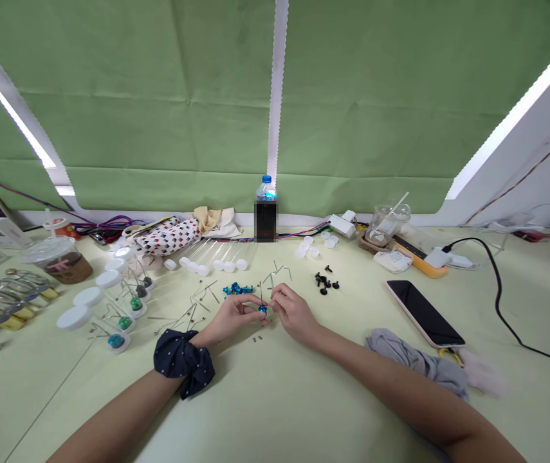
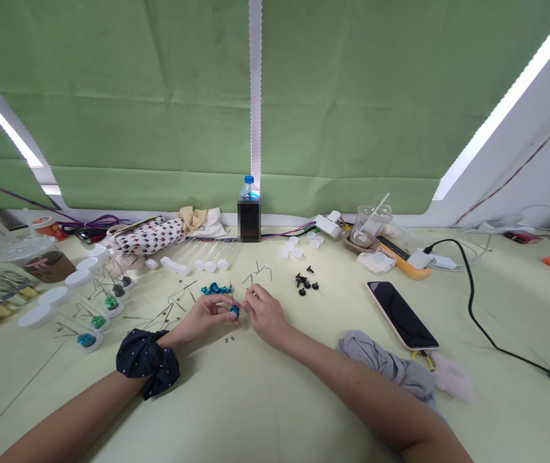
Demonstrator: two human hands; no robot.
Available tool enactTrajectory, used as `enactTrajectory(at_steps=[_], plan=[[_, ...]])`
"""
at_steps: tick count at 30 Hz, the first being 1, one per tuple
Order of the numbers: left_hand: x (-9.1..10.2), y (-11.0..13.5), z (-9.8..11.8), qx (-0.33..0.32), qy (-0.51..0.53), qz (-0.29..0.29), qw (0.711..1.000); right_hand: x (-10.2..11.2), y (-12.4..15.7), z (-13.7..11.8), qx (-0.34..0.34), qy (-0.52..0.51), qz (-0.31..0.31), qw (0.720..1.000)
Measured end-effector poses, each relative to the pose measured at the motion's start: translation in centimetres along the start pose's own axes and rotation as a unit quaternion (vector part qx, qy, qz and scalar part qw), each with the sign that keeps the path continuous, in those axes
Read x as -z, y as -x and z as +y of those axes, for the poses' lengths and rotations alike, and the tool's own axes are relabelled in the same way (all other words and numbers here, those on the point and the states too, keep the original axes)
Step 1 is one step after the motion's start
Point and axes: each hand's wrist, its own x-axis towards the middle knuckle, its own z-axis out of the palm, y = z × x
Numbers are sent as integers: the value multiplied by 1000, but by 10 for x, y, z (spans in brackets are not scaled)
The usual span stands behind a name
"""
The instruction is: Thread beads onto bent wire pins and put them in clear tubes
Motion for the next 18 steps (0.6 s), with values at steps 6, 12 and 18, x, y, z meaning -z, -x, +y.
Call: enactTrajectory(at_steps=[6, 12, 18], plan=[[1, 1, 3, 4, 2, -6, 1000, 1, -1, -1, -2, -25, 5, 1000], [4, -1, 1, 3, 18, 11, 1000, 3, -3, -3, 3, -55, 12, 998], [6, -3, -3, 4, 35, 29, 999, 3, -3, 1, 0, -86, 26, 996]])
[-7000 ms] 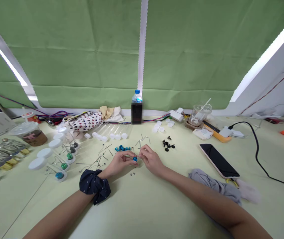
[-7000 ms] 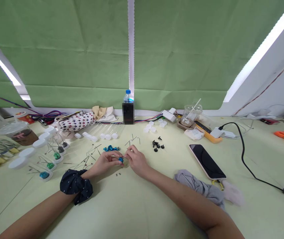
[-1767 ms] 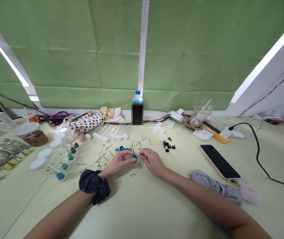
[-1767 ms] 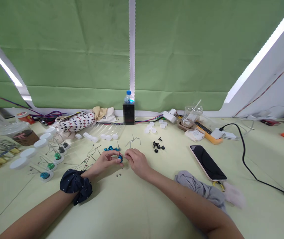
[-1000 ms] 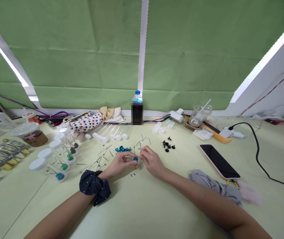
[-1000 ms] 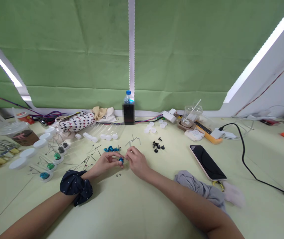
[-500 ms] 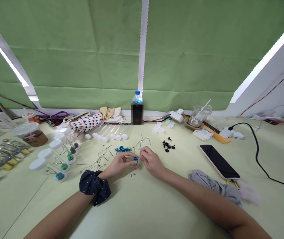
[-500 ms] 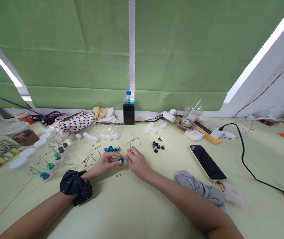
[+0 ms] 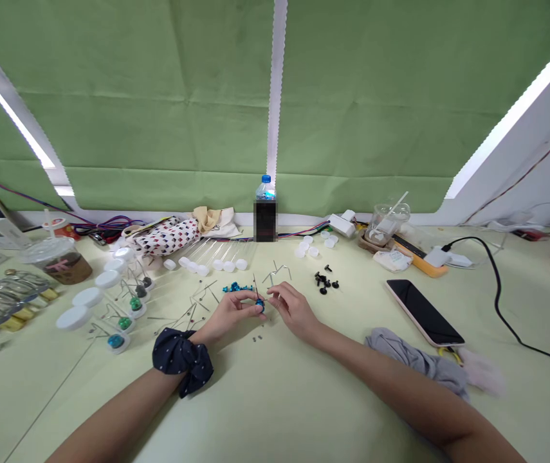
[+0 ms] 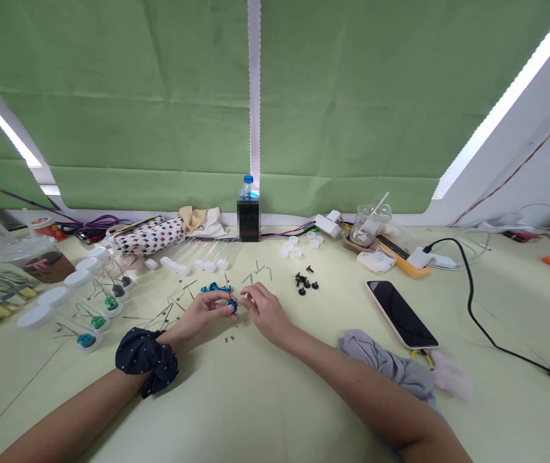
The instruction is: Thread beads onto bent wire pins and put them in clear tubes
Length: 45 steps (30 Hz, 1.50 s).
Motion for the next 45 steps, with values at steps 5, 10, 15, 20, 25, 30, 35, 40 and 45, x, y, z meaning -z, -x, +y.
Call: enactTrajectory(at_steps=[5, 10, 15, 20, 25, 30, 35, 40, 45], plan=[[5, -2, -2, 2, 23, 19, 1000, 1, -2, 5, -4, -6, 23, 1000], [6, -3, -3, 4, 41, 30, 999, 1, -2, 9, -2, -18, 51, 999], [6, -3, -2, 8, 56, 29, 998, 3, -2, 10, 1, -21, 56, 998], [7, -3, -2, 19, 55, 25, 998, 5, -3, 9, 36, 5, 51, 998], [6, -3, -1, 18, 42, 28, 999, 6, -3, 9, 35, 37, 74, 996], [6, -3, 0, 20, 36, 29, 999, 7, -3, 9, 48, 38, 48, 997], [7, -4, -1, 19, 33, 28, 999, 7, -2, 9, 52, 48, 29, 997], [7, -3, -2, 21, 12, 25, 999, 6, -2, 10, 40, 40, 3, 998], [7, -2, -2, 16, -4, 26, 1000, 7, -2, 8, 28, 45, -7, 999]])
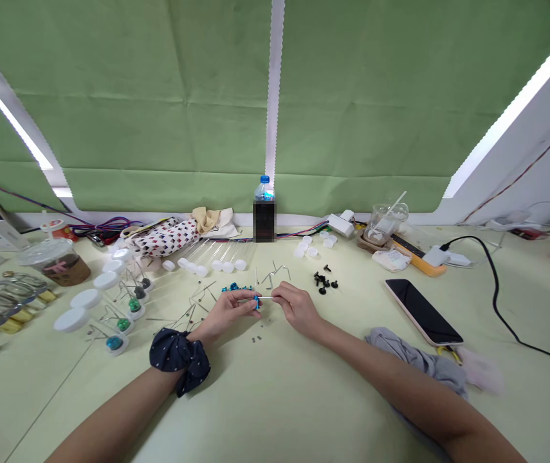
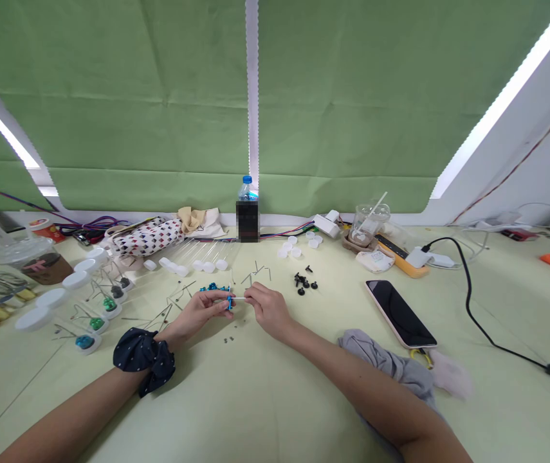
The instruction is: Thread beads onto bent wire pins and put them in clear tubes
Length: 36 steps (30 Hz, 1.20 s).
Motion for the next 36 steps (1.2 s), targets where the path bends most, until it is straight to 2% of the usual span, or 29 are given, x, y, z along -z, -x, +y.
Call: enactTrajectory(at_steps=[6, 12, 19, 29, 36], plan=[[-1, 1, 1, 3, -9, 1, 1000, -1, 0, 0, -6, -2, -2, 1000], [-4, 1, 3, -11, -6, 19, 1000, -4, 0, 2, -14, -11, 27, 999], [-1, -2, 2, -13, 19, 64, 998, -4, -1, 7, -36, -10, 43, 998], [-1, -2, 6, -51, 42, 149, 987, -10, 2, 19, -102, 96, -26, 990], [0, -3, 5, -59, 58, 157, 984, -11, 2, 23, -118, 130, -61, 983]])
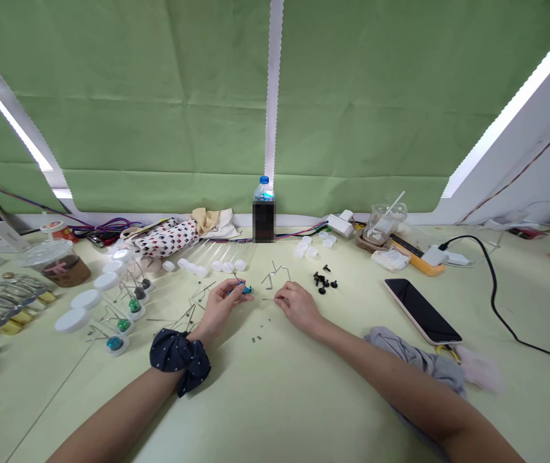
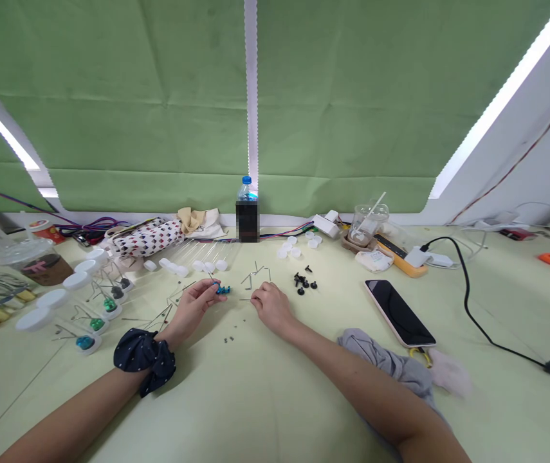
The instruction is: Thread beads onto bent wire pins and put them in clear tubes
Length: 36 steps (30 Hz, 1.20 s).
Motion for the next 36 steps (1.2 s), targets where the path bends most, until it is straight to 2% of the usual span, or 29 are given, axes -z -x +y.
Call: enactTrajectory(at_steps=[31, 36], plan=[[0, 0, -2, -29, -39, 7, 999, 0, -2, 1, -12, 2, -24, 1000], [2, -1, -3, -36, -44, 24, 998, 2, -3, -1, -26, 7, -42, 999]])
